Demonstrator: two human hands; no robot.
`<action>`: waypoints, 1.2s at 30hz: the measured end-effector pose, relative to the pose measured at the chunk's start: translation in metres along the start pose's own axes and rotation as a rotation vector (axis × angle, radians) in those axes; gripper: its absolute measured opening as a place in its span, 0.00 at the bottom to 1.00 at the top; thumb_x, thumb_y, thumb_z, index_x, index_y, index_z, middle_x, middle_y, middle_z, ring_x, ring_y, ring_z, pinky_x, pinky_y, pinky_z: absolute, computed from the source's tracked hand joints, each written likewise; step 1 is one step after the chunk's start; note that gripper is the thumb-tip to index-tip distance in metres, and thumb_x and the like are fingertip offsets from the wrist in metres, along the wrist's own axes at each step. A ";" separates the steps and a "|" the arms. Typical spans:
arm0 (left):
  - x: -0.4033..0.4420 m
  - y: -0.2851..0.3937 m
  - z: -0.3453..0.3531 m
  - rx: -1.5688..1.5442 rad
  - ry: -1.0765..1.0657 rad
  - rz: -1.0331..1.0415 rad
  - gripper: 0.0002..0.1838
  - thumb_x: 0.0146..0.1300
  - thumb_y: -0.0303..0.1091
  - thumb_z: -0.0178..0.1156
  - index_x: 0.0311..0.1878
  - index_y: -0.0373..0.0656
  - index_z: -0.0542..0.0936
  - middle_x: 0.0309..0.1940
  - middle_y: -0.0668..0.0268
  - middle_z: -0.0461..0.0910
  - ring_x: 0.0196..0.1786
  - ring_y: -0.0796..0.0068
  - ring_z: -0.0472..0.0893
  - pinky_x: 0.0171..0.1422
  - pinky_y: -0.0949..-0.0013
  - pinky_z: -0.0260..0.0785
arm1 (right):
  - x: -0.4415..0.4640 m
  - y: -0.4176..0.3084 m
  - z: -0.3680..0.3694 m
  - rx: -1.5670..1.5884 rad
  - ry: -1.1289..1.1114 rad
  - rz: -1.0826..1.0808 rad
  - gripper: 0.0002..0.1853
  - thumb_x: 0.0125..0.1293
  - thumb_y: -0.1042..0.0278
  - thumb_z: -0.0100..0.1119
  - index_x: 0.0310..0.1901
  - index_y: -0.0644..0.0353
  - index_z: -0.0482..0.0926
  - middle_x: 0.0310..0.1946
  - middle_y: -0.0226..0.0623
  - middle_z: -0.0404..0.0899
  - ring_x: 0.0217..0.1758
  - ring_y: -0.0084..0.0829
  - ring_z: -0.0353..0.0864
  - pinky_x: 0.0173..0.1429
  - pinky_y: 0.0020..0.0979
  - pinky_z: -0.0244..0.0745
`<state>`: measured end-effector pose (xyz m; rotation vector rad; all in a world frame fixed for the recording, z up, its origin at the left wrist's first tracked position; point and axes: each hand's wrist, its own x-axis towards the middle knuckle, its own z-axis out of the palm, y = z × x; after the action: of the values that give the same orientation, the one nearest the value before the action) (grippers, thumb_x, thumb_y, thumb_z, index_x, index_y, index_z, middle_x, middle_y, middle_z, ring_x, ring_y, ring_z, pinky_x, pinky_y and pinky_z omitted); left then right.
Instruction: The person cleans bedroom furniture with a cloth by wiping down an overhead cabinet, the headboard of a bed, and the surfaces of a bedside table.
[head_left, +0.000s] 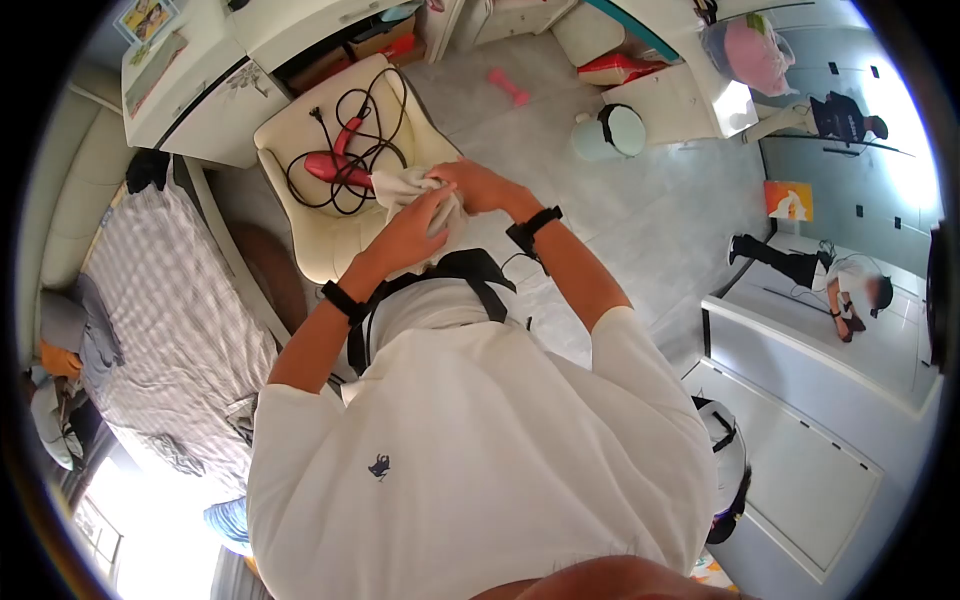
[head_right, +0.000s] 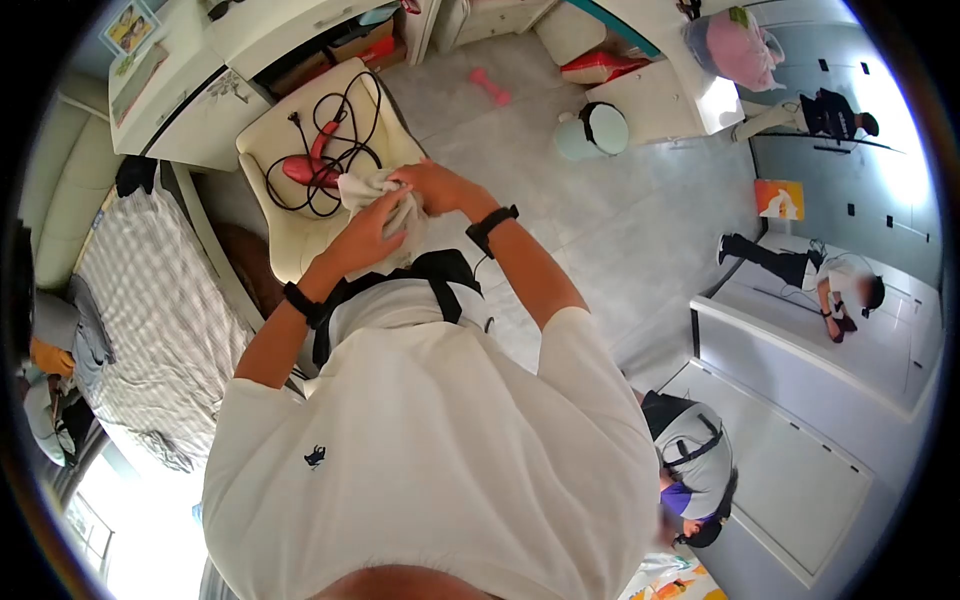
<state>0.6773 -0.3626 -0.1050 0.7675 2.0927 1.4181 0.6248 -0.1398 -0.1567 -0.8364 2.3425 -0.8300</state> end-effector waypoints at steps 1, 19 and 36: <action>-0.003 -0.001 0.001 -0.045 0.031 0.013 0.35 0.63 0.30 0.63 0.73 0.44 0.64 0.68 0.46 0.68 0.69 0.42 0.68 0.73 0.55 0.61 | -0.001 -0.002 -0.002 -0.028 -0.051 0.043 0.43 0.41 0.75 0.75 0.65 0.49 0.70 0.61 0.33 0.76 0.67 0.40 0.73 0.77 0.49 0.53; -0.120 -0.117 -0.022 0.289 0.643 -0.177 0.25 0.79 0.44 0.39 0.60 0.42 0.82 0.67 0.51 0.72 0.72 0.45 0.64 0.77 0.49 0.52 | 0.061 -0.164 0.107 -0.306 -0.141 0.045 0.38 0.43 0.66 0.70 0.62 0.61 0.74 0.64 0.45 0.72 0.68 0.52 0.70 0.71 0.49 0.65; -0.097 -0.125 -0.023 0.603 0.271 -0.608 0.28 0.70 0.52 0.48 0.68 0.49 0.74 0.76 0.49 0.59 0.78 0.47 0.55 0.82 0.38 0.37 | -0.043 0.006 0.056 0.174 0.146 0.575 0.20 0.54 0.78 0.56 0.51 0.70 0.77 0.49 0.60 0.81 0.53 0.56 0.80 0.58 0.44 0.76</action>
<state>0.7098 -0.4824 -0.2057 0.0895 2.6883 0.5870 0.6869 -0.1273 -0.1887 -0.0146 2.3990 -0.8375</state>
